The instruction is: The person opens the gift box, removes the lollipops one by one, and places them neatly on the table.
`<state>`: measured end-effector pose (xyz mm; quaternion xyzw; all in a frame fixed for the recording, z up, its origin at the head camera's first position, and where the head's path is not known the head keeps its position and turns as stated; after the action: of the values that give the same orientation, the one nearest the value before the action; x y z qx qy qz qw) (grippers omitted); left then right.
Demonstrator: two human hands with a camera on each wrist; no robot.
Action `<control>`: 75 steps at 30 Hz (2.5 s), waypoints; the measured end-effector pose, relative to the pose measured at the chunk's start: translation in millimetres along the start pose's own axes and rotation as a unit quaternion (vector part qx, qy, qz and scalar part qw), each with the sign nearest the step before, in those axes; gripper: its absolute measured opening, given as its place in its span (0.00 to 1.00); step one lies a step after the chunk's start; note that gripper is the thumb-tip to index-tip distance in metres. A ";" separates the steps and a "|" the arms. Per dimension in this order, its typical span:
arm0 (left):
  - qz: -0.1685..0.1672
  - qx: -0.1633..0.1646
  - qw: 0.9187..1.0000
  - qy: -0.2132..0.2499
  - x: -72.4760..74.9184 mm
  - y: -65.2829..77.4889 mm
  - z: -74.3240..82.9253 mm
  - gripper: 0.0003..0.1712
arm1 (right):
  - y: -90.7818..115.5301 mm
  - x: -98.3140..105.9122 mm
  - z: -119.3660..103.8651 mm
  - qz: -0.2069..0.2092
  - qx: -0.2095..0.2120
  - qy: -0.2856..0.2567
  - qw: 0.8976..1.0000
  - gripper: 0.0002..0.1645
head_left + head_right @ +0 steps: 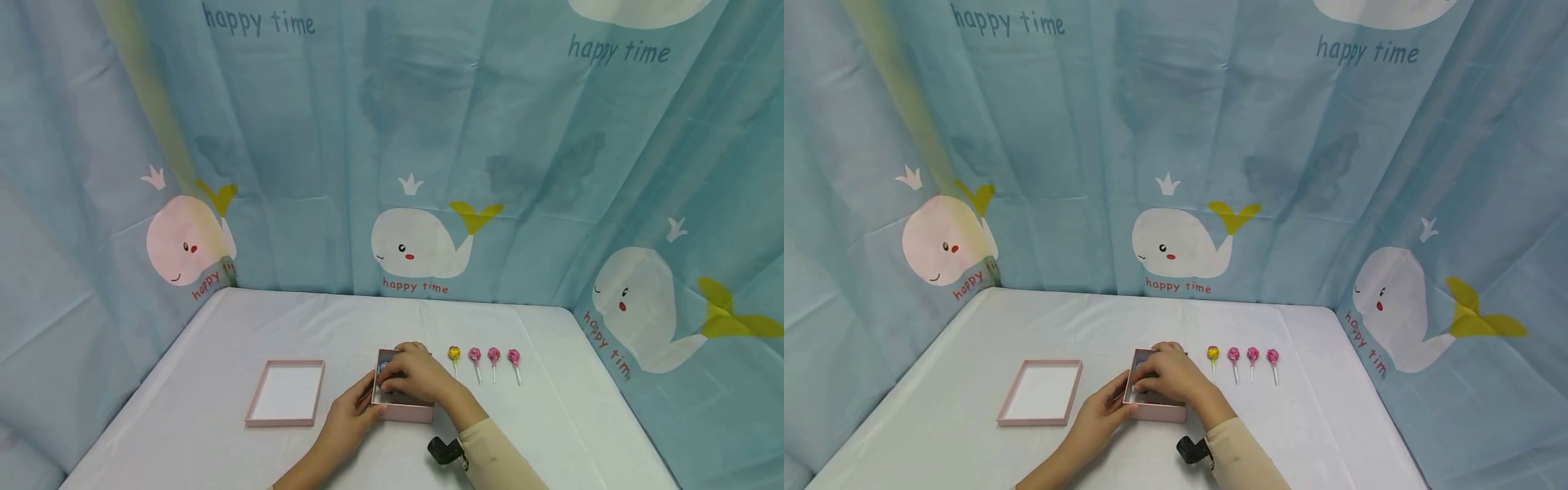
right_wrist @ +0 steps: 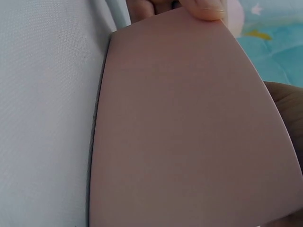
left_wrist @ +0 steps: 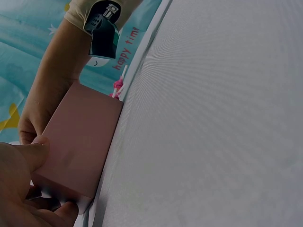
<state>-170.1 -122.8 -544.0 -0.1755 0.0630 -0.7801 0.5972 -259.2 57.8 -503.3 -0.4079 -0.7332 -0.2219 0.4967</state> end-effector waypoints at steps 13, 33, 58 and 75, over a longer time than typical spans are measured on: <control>-0.001 0.011 1.000 -0.002 -0.4 0.0 0.6 0.48 | 1.7 -4.2 -3.4 0.010 0.022 0.077 0.997 0.06; 0.012 0.006 1.000 0.019 -2.8 -2.1 2.1 0.47 | 5.7 17.4 -4.4 -0.116 -0.030 0.081 0.990 0.16; 0.014 0.006 1.000 0.013 -2.1 -0.9 -1.5 0.47 | 4.0 25.8 8.8 0.009 0.041 0.044 0.998 0.11; 0.026 0.018 1.000 -0.002 -5.4 -1.9 -2.3 0.45 | 37.3 81.4 41.0 0.111 -0.014 -0.059 0.992 0.14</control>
<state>-171.5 -117.3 -546.7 -0.1645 0.0527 -0.7651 0.6203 -265.2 139.7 -449.0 -0.5065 -0.7079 -0.1514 0.4684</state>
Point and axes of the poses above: each hand's wrist, its own y-axis away from the middle knuckle, its own x-axis out of the back of the hand, z = x × y, the point moved 2 cm from there along -y, towards the middle knuckle, and after that the axes turned 9 degrees about -x, right-handed, at the moved point
